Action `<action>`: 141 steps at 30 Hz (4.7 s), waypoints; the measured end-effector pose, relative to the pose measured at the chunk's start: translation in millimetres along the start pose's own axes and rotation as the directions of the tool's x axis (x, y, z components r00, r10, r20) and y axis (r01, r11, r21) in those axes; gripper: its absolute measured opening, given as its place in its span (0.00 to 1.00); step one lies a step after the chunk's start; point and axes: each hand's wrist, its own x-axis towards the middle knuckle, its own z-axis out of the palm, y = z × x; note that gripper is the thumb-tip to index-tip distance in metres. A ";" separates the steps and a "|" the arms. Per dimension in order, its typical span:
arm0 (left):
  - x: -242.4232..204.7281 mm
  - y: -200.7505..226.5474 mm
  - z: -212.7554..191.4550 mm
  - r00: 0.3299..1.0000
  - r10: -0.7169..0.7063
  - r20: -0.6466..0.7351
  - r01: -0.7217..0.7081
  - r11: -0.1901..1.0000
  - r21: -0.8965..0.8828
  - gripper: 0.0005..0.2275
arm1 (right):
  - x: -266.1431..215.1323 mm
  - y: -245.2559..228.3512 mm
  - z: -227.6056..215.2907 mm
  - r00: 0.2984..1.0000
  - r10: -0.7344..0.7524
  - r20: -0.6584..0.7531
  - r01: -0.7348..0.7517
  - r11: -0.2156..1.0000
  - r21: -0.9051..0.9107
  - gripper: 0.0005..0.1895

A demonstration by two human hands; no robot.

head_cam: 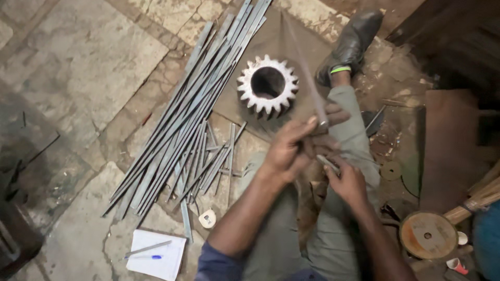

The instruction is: The person sits on the floor and repeatedly hammers thin metal rods against a large gear-shaped metal object. They pick up rods one at a time, strike them with a hammer, and place them back down.

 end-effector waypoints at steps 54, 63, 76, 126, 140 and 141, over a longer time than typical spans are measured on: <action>-103.8 -39.3 -247.5 0.672 0.594 -0.443 0.639 -0.162 0.752 0.14 | 133.1 -50.2 42.5 0.855 -0.360 -0.374 0.486 0.808 0.334 0.22; -175.5 -45.1 -250.6 0.663 0.630 -0.404 0.645 -0.208 0.735 0.13 | 132.7 -79.7 4.2 0.892 -0.271 -0.361 0.449 0.450 0.772 0.21; -240.5 -48.5 -214.5 0.628 0.635 -0.450 0.635 -0.085 0.768 0.14 | 155.4 19.9 135.9 0.918 -0.208 -0.337 0.325 0.883 0.339 0.25; -16.8 23.0 -114.6 0.796 -0.147 -0.588 0.294 0.942 0.163 0.15 | 88.6 65.1 180.6 0.948 -0.262 -0.182 0.315 0.681 0.661 0.18; -178.3 -48.2 -315.1 0.662 0.081 -0.745 0.505 0.686 0.523 0.16 | 90.5 54.1 108.8 0.951 -0.111 -0.290 0.246 0.839 0.485 0.24; -183.2 -48.7 -313.4 0.658 0.063 -0.750 0.507 0.700 0.504 0.15 | 88.9 38.9 90.0 0.890 -0.222 -0.397 0.403 0.791 0.461 0.22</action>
